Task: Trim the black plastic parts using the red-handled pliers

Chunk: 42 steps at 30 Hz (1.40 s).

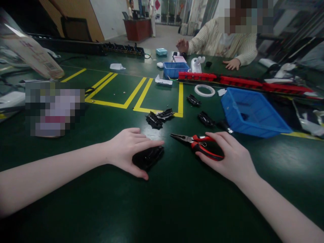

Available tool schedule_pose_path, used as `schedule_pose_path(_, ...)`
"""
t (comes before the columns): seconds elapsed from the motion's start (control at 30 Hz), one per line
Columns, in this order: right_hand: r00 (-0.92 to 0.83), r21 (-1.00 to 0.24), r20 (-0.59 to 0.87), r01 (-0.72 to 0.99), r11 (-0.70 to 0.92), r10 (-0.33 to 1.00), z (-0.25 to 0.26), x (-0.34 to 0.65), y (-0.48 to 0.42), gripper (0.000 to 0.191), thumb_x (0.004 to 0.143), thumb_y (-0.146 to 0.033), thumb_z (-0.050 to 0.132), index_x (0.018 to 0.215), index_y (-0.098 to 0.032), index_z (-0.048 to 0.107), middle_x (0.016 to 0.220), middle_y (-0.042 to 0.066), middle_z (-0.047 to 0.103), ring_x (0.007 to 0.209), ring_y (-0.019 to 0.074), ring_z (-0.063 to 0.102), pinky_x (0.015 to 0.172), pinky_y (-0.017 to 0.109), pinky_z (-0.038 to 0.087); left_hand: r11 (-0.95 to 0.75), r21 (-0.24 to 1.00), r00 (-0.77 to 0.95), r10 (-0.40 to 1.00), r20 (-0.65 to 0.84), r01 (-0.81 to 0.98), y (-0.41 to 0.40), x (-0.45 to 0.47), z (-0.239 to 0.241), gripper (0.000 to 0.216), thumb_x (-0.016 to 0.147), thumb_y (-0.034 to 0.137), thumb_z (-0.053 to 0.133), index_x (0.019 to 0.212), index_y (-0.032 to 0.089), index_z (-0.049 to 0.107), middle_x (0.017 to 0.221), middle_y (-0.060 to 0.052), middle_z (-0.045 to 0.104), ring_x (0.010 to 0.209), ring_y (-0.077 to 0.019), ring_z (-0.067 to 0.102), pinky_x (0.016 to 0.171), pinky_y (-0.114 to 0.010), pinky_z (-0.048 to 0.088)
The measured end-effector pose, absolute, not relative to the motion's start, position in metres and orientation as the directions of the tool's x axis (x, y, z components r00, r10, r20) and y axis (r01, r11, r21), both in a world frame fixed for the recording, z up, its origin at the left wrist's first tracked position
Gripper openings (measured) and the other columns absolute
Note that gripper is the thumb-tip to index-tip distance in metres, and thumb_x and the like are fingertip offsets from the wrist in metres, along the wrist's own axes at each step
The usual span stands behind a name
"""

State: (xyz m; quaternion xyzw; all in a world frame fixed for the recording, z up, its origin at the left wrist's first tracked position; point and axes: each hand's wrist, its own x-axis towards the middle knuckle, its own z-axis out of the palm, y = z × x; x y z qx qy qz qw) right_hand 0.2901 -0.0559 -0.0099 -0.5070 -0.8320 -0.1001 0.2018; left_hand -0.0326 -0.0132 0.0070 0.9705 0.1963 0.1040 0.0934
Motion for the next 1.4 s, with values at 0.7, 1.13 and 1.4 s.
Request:
schedule_pose_path(0.7,-0.346,-0.147,0.507,0.868,0.475,0.789,0.006,0.272,-0.082,0.048,0.077,-0.049,0.060,0.121,-0.032,0.047,0.105,0.007,0.062,0.088,0.0288,0.062,0.071,0.045,0.051,-0.872,0.421,0.910,0.361,0.205,0.251,-0.003,-0.031,0.004,0.075,0.073,0.059,0.066,0.129,0.013,0.048,0.120,-0.014,0.057,0.106,-0.0272,0.053,0.088,-0.038,0.044)
schedule_pose_path(1.13,-0.408,-0.135,0.441,0.850,0.509,0.799,0.015,0.258,-0.099,0.044,0.077,-0.041,0.059,0.119,-0.032,0.050,0.108,0.007,0.061,0.107,0.0368,0.056,0.091,0.056,0.042,-0.898,0.345,0.886,0.376,0.272,0.275,-0.003,-0.031,0.004,0.077,0.075,0.061,0.062,0.130,0.009,0.046,0.119,-0.016,0.057,0.106,-0.0275,0.052,0.088,-0.038,0.043)
schedule_pose_path(1.4,-0.411,-0.130,0.432,0.852,0.507,0.803,0.012,0.256,-0.100,0.044,0.079,-0.043,0.058,0.120,-0.029,0.050,0.113,0.008,0.059,0.105,0.0350,0.057,0.089,0.053,0.044,-0.905,0.322,0.893,0.367,0.261,0.278,-0.004,-0.030,0.004,0.076,0.076,0.062,0.060,0.130,0.011,0.046,0.120,-0.015,0.057,0.107,-0.0271,0.052,0.089,-0.037,0.041)
